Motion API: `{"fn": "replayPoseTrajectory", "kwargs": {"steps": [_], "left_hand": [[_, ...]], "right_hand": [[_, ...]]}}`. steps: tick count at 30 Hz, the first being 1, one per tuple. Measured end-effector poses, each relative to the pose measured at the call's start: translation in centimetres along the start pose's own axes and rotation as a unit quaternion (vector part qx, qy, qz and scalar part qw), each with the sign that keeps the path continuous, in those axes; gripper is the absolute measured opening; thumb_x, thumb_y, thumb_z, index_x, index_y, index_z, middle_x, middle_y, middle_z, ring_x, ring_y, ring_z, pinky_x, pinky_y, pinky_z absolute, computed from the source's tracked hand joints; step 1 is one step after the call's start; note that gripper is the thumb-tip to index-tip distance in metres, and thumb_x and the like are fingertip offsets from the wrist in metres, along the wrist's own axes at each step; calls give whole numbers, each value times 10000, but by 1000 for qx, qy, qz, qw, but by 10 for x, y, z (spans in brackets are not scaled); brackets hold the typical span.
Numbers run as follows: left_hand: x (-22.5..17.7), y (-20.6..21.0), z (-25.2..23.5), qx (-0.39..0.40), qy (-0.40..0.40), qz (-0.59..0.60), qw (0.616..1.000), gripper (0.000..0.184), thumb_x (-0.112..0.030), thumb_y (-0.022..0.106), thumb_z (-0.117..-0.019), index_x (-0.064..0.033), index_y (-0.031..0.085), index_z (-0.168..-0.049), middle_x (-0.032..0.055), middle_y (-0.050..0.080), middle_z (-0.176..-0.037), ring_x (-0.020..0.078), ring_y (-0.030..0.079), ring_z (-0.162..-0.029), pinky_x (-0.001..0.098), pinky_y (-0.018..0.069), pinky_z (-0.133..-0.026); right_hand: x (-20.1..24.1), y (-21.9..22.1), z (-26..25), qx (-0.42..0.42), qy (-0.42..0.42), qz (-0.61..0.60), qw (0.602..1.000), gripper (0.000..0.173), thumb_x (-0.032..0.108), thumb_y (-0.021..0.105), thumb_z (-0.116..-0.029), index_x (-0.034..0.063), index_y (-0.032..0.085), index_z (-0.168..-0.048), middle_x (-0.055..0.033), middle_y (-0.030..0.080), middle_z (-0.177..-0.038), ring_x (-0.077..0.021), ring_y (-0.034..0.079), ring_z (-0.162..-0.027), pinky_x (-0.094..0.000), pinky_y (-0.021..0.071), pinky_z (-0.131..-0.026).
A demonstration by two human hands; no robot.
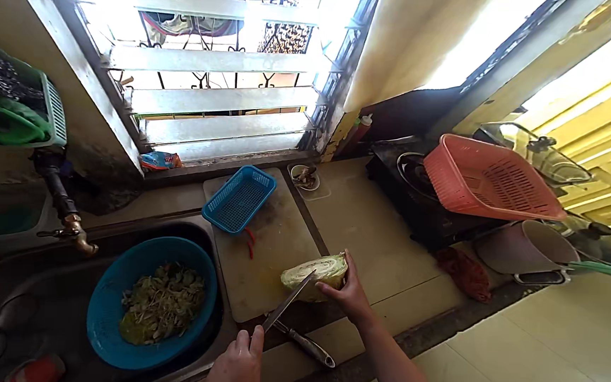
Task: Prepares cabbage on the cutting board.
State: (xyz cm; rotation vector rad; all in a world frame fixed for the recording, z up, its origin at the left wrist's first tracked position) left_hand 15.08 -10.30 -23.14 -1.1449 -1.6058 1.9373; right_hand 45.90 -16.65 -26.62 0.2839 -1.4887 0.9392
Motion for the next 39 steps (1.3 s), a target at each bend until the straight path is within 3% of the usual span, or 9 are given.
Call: {"fn": "replayPoseTrajectory", "kwargs": {"steps": [2,6,12,19,26,29,36,39], "left_hand": [[-1,1,-6,16,-7,-6,1000,362,-105,602,-980,-79,659,-1337,176,676,-930,303,718,-690,413,602,-563],[0,-1,-16,0,-3,-10,1000,347,-105,606,-968,-81,681,-1307,164,676,-902,289,713,-668,397,598,-549],[10,0,-26,-57,30,39,997,291,-175,553,-995,-46,708,-1205,137,681,-840,263,702,-624,385,594,-531],[8,-8,-32,15,35,18,999,287,-182,554,-1021,-41,703,-1223,149,672,-846,283,696,-626,402,586,-528],[10,-10,-37,55,40,-14,998,283,-165,557,-1016,-42,699,-1228,153,667,-828,292,693,-613,403,578,-514],[11,-13,-38,88,35,-35,995,291,-112,576,-985,-32,692,-1239,171,675,-849,303,701,-621,409,580,-519],[2,-7,-59,194,9,-57,979,354,-21,616,-935,-52,645,-1286,187,683,-896,330,722,-687,429,596,-564],[-7,6,-84,292,-21,-37,956,400,-11,525,-994,-61,548,-1391,209,678,-1012,361,731,-830,452,605,-678]], "right_hand": [[4,7,0,-27,-19,25,999,1544,624,949,-453,140,94,-1643,-180,398,-1565,-211,520,-1343,-410,503,-1068],[1,16,-3,-92,-30,18,995,1324,537,961,-493,75,294,-1539,-199,486,-1447,-225,567,-1248,-410,523,-1019],[-6,1,-7,-70,39,12,997,1236,554,956,-487,87,357,-1463,-175,579,-1296,-203,644,-1089,-401,576,-903],[-3,-3,-9,-43,81,24,995,1264,537,952,-491,145,328,-1518,-138,584,-1331,-181,651,-1109,-391,585,-910],[-2,2,-7,-82,73,32,993,1200,521,948,-499,133,368,-1475,-118,628,-1238,-163,673,-1034,-377,595,-868],[-4,3,-8,-87,52,48,994,1218,596,930,-499,121,370,-1470,-105,635,-1213,-139,673,-1004,-360,597,-846],[-9,6,-10,-108,1,56,993,1219,649,917,-496,83,397,-1442,-92,636,-1197,-107,664,-998,-324,595,-848],[-8,7,-10,-110,-18,53,992,1209,638,919,-510,81,390,-1444,-94,631,-1204,-101,661,-1005,-318,594,-856]]}}
Point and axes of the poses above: each hand's wrist, its own z-axis away from the middle knuckle, its own y-axis out of the palm, x = y × z, the point moved 5 cm from there along -z, towards the middle knuckle
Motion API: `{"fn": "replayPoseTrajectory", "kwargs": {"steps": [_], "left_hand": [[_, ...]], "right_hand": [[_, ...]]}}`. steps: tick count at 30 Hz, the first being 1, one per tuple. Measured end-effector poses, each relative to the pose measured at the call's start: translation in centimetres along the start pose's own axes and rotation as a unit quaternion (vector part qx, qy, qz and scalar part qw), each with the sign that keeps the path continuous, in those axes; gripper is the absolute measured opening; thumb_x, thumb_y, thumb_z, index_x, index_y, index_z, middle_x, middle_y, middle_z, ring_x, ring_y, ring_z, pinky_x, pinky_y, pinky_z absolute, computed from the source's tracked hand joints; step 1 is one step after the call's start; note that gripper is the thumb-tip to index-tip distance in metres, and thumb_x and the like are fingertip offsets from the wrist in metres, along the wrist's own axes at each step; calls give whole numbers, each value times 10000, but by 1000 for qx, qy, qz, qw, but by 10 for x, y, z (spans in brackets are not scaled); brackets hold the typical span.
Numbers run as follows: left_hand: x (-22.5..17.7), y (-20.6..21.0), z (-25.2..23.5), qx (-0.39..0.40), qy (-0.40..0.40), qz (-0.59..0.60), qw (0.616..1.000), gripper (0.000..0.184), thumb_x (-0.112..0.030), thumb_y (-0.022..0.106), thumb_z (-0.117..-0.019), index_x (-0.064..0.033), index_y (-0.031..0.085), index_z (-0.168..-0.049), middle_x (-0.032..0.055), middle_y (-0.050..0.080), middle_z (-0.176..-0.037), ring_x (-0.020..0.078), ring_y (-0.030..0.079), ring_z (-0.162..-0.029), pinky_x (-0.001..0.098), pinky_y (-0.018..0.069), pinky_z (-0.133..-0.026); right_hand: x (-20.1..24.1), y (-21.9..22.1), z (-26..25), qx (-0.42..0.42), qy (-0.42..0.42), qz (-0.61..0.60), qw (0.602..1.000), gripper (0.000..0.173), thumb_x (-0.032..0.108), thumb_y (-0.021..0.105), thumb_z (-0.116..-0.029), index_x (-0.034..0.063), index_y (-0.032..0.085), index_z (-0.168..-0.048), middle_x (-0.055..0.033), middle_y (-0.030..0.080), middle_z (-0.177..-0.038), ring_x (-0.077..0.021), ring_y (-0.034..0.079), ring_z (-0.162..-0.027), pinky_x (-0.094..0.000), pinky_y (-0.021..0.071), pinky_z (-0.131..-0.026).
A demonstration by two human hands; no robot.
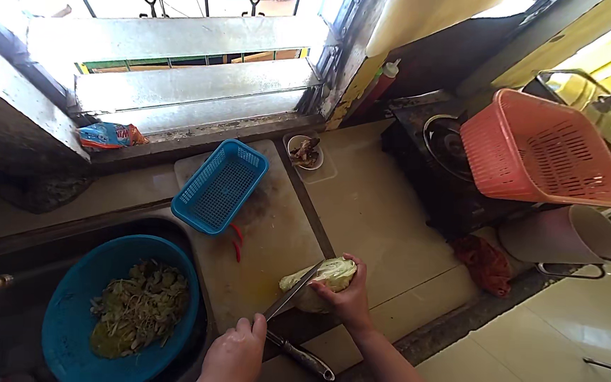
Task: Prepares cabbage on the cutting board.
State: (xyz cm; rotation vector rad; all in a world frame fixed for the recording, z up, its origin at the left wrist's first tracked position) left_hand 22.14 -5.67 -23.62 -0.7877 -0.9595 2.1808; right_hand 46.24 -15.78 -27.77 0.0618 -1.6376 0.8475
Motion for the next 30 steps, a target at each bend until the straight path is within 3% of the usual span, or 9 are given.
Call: {"fn": "replayPoseTrajectory", "kwargs": {"steps": [2,9,14,17,20,24,27,30], "left_hand": [[-6,-2,-16,63,-2,16,998,413,-7,457,-1024,-62,472,-1433,210,657,-1096,367,722,-923,463,601,-754],[6,7,-1,80,-24,25,996,396,-1,471,-1013,-55,491,-1404,223,667,-1088,381,726,-914,481,598,-746],[-3,11,-40,151,-51,71,985,422,-15,416,-1046,-76,421,-1464,253,643,-1216,437,690,-1063,568,569,-862],[-1,6,-54,139,-38,99,985,421,-56,413,-1059,-82,417,-1479,252,655,-1202,439,685,-1084,590,560,-879],[17,5,-61,150,0,182,972,355,-251,432,-1106,-79,463,-1415,232,682,-1097,416,690,-1043,602,548,-894],[24,-3,-51,108,-17,178,978,283,-280,428,-1109,-92,497,-1310,168,680,-972,357,707,-936,548,571,-820],[16,-10,-31,65,-35,132,989,273,-274,421,-1111,-108,506,-1311,152,672,-1025,345,710,-944,528,584,-809],[7,-11,-4,31,-40,97,994,305,-258,385,-1119,-117,511,-1358,157,669,-1093,347,719,-937,507,596,-790]], "right_hand": [[-1,0,0,-6,-1,-11,1000,1193,616,926,-511,83,391,-1435,-83,639,-1182,-99,668,-991,-312,599,-844],[-2,1,0,-12,-21,-1,1000,1191,637,914,-521,67,404,-1434,-85,639,-1184,-96,662,-996,-309,595,-849],[-6,2,0,-3,-6,12,1000,1185,613,912,-521,83,397,-1447,-106,626,-1217,-120,659,-1009,-354,591,-857],[-5,1,-3,-9,1,16,1000,1174,612,911,-521,84,405,-1439,-112,622,-1213,-136,654,-1008,-373,586,-855],[-1,-2,1,7,6,31,999,1133,582,900,-571,72,398,-1450,-148,614,-1215,-184,649,-1007,-421,568,-857],[2,-3,1,24,7,29,999,1093,549,894,-623,93,372,-1469,-149,613,-1232,-197,650,-1022,-429,561,-860],[9,1,0,35,20,-3,999,1062,495,911,-629,82,372,-1445,-138,602,-1214,-184,651,-1017,-420,569,-868],[8,8,10,39,12,-8,999,1084,521,912,-649,132,344,-1486,-135,622,-1211,-194,667,-996,-426,584,-837]]}}
Point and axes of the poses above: each hand's wrist, its own z-axis away from the middle knuckle, its own y-axis out of the palm, x = y × z, the point moved 5 cm from there along -z, towards the middle knuckle
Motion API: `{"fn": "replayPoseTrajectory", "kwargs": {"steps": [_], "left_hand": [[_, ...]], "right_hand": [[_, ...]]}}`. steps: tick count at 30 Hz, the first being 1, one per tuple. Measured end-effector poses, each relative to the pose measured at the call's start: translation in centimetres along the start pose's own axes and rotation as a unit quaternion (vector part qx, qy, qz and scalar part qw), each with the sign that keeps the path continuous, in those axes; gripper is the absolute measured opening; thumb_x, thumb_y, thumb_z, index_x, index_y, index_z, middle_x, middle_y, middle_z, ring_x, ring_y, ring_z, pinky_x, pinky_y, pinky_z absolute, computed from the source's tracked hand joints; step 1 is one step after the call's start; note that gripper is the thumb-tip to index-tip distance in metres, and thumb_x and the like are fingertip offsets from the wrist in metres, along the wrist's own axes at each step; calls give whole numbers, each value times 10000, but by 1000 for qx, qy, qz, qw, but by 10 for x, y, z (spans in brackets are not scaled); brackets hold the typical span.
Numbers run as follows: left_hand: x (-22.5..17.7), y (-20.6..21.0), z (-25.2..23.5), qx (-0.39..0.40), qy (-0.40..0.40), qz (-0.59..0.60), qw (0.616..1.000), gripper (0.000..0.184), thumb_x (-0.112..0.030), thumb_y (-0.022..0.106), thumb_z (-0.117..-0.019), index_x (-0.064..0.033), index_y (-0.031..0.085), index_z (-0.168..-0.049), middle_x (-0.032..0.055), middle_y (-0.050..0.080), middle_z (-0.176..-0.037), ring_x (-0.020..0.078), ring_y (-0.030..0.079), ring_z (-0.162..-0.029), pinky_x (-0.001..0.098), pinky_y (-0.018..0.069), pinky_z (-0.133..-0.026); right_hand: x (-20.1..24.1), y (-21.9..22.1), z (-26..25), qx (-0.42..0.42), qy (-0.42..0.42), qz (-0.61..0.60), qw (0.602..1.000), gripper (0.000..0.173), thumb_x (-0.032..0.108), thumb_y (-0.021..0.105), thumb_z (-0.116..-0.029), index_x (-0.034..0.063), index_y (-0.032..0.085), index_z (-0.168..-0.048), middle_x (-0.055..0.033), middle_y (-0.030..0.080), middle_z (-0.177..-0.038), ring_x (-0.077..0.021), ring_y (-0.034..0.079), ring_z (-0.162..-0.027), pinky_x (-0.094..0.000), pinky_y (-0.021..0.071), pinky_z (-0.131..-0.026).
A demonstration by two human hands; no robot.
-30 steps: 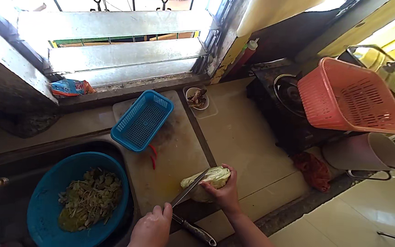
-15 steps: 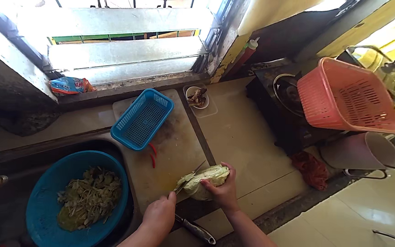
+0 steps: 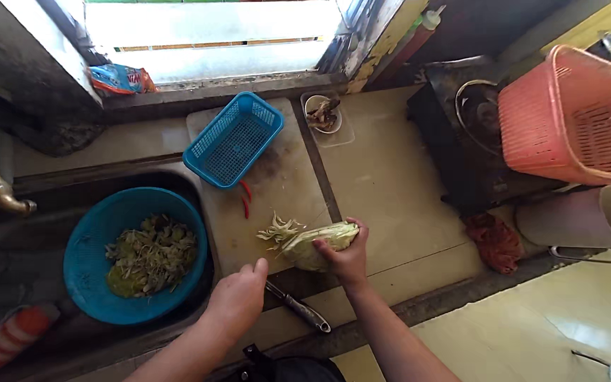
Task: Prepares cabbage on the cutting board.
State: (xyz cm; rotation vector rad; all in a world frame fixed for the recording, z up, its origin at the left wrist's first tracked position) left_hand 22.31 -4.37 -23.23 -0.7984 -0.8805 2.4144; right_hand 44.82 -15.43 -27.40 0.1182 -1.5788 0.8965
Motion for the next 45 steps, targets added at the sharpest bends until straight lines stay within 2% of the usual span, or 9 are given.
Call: {"fn": "replayPoseTrajectory", "kwargs": {"steps": [2,8,10,13,17,26,33,39,45], "left_hand": [[-1,8,19,-33,6,-24,999,307,-212,403,-1106,-96,548,-1350,169,680,-1073,349,728,-889,496,599,-744],[10,20,54,-223,41,-117,967,199,-53,622,-937,-68,697,-1121,137,665,-774,281,696,-586,402,568,-492],[11,18,56,-194,29,-126,973,224,-49,607,-948,-72,689,-1156,136,669,-792,278,704,-607,396,575,-511],[6,14,45,-32,-16,-94,995,350,-25,487,-1016,-68,561,-1354,187,687,-1013,344,738,-840,453,602,-688],[-12,7,7,69,-29,-30,997,410,-22,414,-1049,-84,440,-1453,234,650,-1186,413,702,-1025,530,580,-828],[-1,10,16,114,-59,-45,991,468,24,433,-1027,-96,408,-1478,232,636,-1222,411,698,-1054,525,581,-848],[-13,23,-40,89,-48,-12,995,479,-14,419,-1043,-96,387,-1514,248,640,-1251,432,677,-1115,570,561,-893],[16,22,-30,70,-32,-35,996,407,-68,403,-1064,-111,432,-1467,234,661,-1192,424,697,-1053,566,567,-860],[1,2,0,23,-28,-51,998,375,-77,395,-1068,-93,471,-1435,203,664,-1176,376,723,-975,505,591,-800]], "right_hand": [[-1,4,4,-8,-3,4,1000,1088,529,910,-647,139,344,-1491,-137,629,-1210,-196,669,-993,-431,584,-835],[0,5,3,-20,-9,8,1000,1084,556,892,-630,108,366,-1464,-127,623,-1203,-174,654,-1008,-406,567,-857],[-1,5,2,-25,-15,9,1000,1086,567,895,-620,109,377,-1457,-123,626,-1193,-171,655,-999,-403,569,-851],[-2,6,0,-33,-30,7,999,1095,580,898,-609,87,387,-1443,-130,624,-1178,-166,655,-991,-403,572,-853],[-5,7,-2,-41,-33,11,999,1113,581,903,-580,75,394,-1431,-119,627,-1170,-156,655,-987,-398,572,-855],[-10,8,-4,-53,-32,2,998,1133,626,904,-545,99,422,-1424,-97,636,-1165,-134,658,-964,-376,581,-833],[-13,9,-5,-54,-31,9,998,1145,638,891,-556,78,418,-1434,-118,637,-1176,-154,659,-980,-399,578,-848],[-15,8,-6,-51,-22,-1,998,1144,630,900,-544,86,427,-1433,-118,640,-1170,-166,661,-973,-409,582,-836],[-11,8,-3,-60,-19,2,998,1133,630,890,-562,81,423,-1437,-126,644,-1168,-183,665,-977,-435,580,-842]]}}
Point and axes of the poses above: each hand's wrist, its own z-axis away from the middle knuckle, its own y-axis out of the palm, x = y × z, the point moved 5 cm from there along -z, towards the middle knuckle
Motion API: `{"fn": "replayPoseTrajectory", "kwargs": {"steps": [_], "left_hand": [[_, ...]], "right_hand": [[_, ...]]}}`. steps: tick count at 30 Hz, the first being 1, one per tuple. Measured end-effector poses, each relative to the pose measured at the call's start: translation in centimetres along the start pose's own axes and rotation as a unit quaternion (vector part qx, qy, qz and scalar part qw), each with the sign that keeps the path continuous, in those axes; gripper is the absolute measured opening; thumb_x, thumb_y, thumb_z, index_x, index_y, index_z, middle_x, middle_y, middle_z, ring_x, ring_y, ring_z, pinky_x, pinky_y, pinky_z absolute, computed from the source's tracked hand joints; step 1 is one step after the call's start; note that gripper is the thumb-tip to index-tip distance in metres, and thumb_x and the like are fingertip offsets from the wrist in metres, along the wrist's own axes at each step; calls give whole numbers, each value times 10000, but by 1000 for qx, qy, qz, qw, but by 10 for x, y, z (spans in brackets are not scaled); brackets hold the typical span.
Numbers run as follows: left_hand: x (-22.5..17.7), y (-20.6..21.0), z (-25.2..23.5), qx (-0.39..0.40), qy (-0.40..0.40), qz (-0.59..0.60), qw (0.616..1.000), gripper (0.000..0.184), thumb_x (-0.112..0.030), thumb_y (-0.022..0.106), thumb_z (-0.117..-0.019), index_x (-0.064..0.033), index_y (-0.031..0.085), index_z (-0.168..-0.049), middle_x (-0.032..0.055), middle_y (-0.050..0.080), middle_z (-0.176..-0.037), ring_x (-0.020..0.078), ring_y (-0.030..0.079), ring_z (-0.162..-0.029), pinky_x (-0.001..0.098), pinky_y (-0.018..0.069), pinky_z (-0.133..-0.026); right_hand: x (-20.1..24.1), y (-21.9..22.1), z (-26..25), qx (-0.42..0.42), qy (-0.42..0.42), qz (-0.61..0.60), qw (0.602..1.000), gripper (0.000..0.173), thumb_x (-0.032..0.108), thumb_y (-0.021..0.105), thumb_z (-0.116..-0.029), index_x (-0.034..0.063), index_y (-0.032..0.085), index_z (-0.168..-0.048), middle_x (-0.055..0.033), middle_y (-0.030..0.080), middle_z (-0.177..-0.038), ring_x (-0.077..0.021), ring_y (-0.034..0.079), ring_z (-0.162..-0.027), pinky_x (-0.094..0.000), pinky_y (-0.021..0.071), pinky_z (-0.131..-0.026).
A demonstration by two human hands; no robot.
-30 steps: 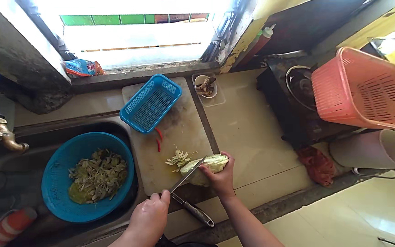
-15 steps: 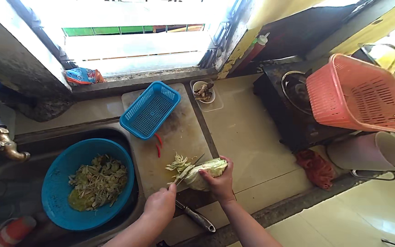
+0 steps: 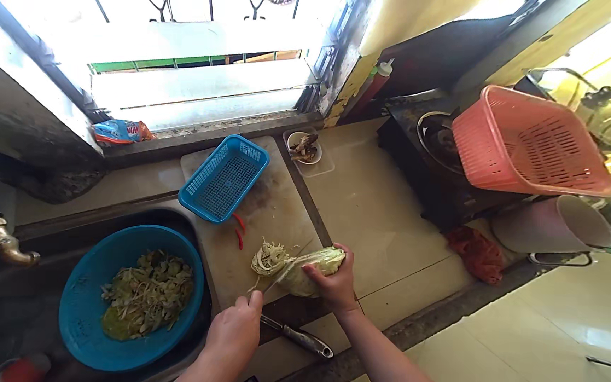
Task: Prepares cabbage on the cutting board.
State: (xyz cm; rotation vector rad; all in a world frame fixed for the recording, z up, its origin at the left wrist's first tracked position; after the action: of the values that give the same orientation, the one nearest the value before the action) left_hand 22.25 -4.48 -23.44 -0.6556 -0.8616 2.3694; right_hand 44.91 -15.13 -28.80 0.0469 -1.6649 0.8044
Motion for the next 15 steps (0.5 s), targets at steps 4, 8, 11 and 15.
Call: {"fn": "replayPoseTrajectory", "kwargs": {"steps": [4,8,11,15], "left_hand": [[-2,5,31,-36,12,2,999,305,-126,415,-1080,-90,540,-1356,183,687,-1063,353,735,-873,475,599,-721],[2,13,46,-110,27,-9,993,211,-123,482,-1054,-80,615,-1212,160,688,-901,320,729,-718,441,591,-601],[2,11,54,-169,36,-26,985,177,-112,538,-1019,-80,653,-1150,137,669,-822,287,708,-635,406,578,-539],[0,11,61,-163,36,-26,986,180,-108,543,-1015,-62,652,-1152,147,675,-825,301,709,-632,411,577,-538]], "right_hand": [[-2,0,2,-13,-6,10,1000,1115,613,889,-571,78,425,-1433,-135,637,-1194,-190,657,-1010,-446,570,-867],[-3,0,3,-22,-8,24,999,1122,645,863,-579,65,420,-1431,-141,629,-1206,-192,652,-1015,-448,562,-872],[-2,1,4,-24,-5,16,1000,1107,622,870,-583,73,419,-1432,-137,622,-1212,-185,648,-1022,-432,562,-874],[-2,1,6,-37,-5,4,999,1101,612,873,-581,71,418,-1426,-129,622,-1203,-162,647,-1012,-406,564,-866]]}}
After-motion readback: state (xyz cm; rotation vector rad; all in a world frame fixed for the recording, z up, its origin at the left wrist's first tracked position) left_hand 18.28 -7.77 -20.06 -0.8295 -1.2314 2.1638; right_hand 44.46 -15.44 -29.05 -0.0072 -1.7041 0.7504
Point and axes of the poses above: each hand's wrist, its own z-axis away from the middle knuckle, its own y-axis out of the palm, x = y × z, the point moved 5 cm from there along -z, towards the middle knuckle
